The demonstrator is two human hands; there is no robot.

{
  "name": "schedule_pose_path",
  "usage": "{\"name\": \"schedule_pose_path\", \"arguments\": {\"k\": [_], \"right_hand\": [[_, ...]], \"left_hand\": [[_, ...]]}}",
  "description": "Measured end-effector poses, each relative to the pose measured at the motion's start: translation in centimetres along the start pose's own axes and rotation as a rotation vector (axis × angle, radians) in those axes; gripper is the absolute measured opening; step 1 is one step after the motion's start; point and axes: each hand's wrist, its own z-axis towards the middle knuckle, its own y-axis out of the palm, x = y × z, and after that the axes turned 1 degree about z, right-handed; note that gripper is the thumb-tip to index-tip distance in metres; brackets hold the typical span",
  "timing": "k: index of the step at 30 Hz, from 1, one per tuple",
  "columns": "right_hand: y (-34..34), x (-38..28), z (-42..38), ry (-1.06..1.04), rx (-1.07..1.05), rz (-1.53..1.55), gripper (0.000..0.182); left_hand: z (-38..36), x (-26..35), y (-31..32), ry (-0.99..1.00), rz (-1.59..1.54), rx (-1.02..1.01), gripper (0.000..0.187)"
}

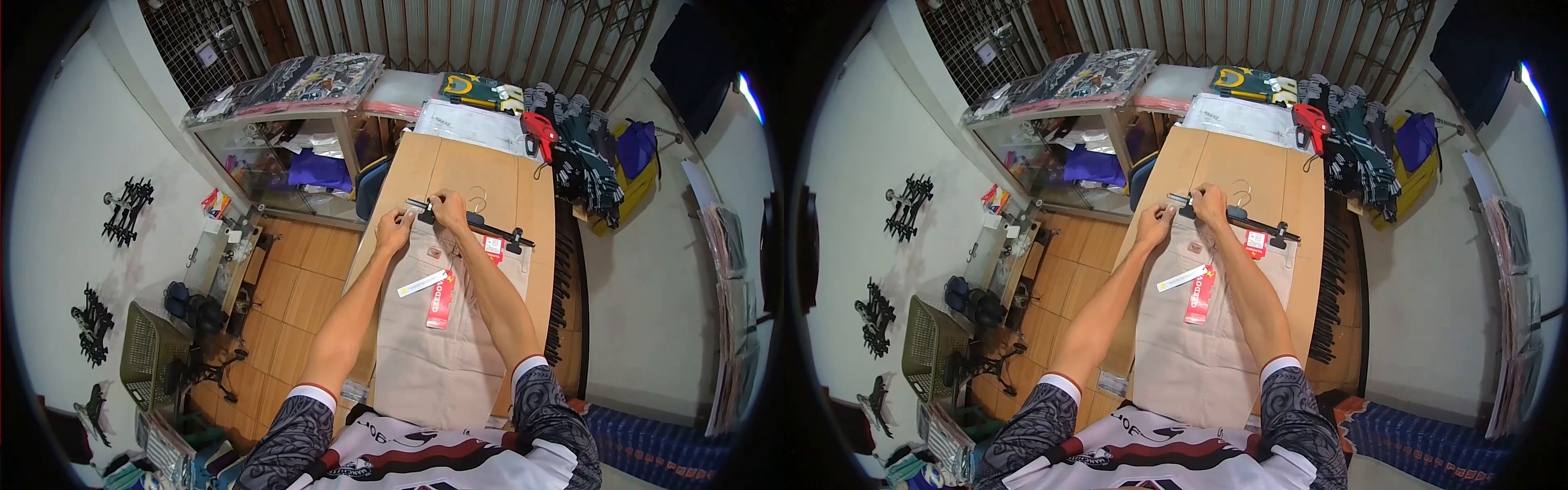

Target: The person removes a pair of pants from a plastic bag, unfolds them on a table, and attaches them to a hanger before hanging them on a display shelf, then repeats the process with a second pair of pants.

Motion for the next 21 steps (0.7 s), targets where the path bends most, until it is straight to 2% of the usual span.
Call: {"name": "schedule_pose_path", "arguments": {"k": [3, 6, 9, 12, 15, 20, 21], "right_hand": [[0.7, 0.6, -0.5, 0.006, -0.032, -0.003, 0.023], [0.5, 0.8, -1.1, -0.099, -0.065, -0.077, 0.023], [-0.4, 0.5, -2.0, -0.197, -0.060, 0.000, 0.030], [-3.2, -0.6, -4.3, -0.187, 0.022, 0.094, 0.040], [-7.3, 0.9, -6.9, -0.282, 0.225, -0.068, 0.044], [-13.9, 3.8, -13.2, 0.021, 0.621, -0.428, 0.060], [-14.6, 4.7, -14.1, 0.090, 0.594, -0.411, 0.062]], "left_hand": [[-0.1, 0.3, 0.0, 0.020, -0.049, 0.029, 0.032], [-0.3, 0.0, 0.2, 0.041, -0.077, 0.047, 0.028], [-0.3, 0.2, 0.1, 0.098, -0.055, 0.079, 0.028], [-0.6, 0.1, 0.1, 0.153, -0.037, 0.092, 0.029], [-1.1, 0.9, -0.4, 0.160, -0.010, 0.080, 0.027], [-1.4, 0.8, -0.4, 0.268, 0.102, 0.118, 0.019], [-1.6, 1.0, -0.5, 0.284, 0.127, 0.126, 0.019]]}}
